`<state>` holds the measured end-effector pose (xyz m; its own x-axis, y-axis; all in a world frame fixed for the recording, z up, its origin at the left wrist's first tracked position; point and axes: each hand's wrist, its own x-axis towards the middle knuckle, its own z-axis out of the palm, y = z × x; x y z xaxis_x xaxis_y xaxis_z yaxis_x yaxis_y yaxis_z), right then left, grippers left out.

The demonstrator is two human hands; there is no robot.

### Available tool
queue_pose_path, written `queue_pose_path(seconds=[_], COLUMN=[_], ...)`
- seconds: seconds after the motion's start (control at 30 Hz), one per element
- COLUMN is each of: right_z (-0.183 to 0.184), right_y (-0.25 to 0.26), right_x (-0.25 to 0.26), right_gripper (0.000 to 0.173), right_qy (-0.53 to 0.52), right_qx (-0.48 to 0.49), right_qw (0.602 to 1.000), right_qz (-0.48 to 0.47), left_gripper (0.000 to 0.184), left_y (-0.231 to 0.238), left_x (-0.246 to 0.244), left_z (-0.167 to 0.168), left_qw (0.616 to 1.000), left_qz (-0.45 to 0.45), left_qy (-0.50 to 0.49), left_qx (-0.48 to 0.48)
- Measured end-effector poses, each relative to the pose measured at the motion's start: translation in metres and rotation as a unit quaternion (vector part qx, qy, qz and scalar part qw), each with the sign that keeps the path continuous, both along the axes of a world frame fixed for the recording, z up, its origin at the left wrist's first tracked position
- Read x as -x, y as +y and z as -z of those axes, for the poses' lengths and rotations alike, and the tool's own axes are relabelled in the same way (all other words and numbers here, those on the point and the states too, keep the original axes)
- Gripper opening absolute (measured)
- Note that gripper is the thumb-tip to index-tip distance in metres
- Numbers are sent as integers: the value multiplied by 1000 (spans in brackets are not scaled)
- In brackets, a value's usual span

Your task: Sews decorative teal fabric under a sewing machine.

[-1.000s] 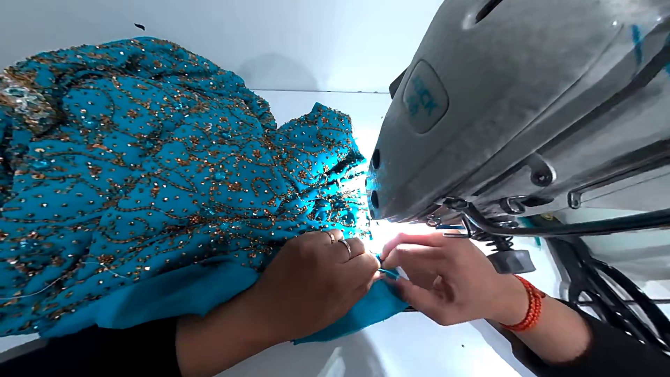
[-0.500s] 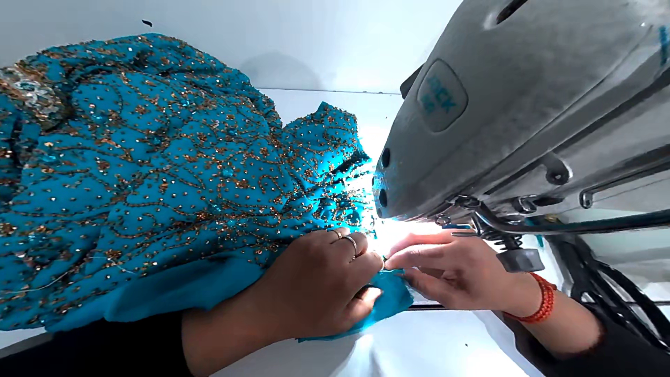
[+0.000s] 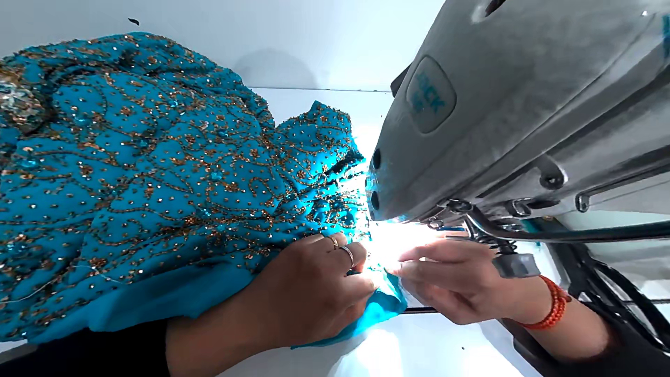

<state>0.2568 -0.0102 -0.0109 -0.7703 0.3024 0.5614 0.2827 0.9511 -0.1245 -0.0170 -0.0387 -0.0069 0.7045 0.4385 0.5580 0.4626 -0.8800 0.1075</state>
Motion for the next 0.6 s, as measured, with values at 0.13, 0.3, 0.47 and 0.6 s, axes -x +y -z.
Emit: queue_pose_path(seconds=[0.13, 0.3, 0.47, 0.6], right_z=[0, 0, 2, 4], right_y=[1, 3, 3, 2], right_x=[-6, -5, -5, -4], right_gripper=[25, 27, 25, 25], right_qy=[58, 63, 52, 54], right_qx=[83, 78, 97, 110], right_qw=[994, 992, 992, 991], right_qz=[48, 77, 64, 51], left_gripper=[27, 27, 26, 26], left_y=[0, -1, 0, -1], left_x=[0, 0, 0, 0], left_z=[0, 1, 2, 3], left_qw=[1000, 1000, 1000, 1000], left_qz=[-2, -4, -5, -8], left_qy=[5, 4, 3, -3], left_qx=[-4, 1, 1, 8])
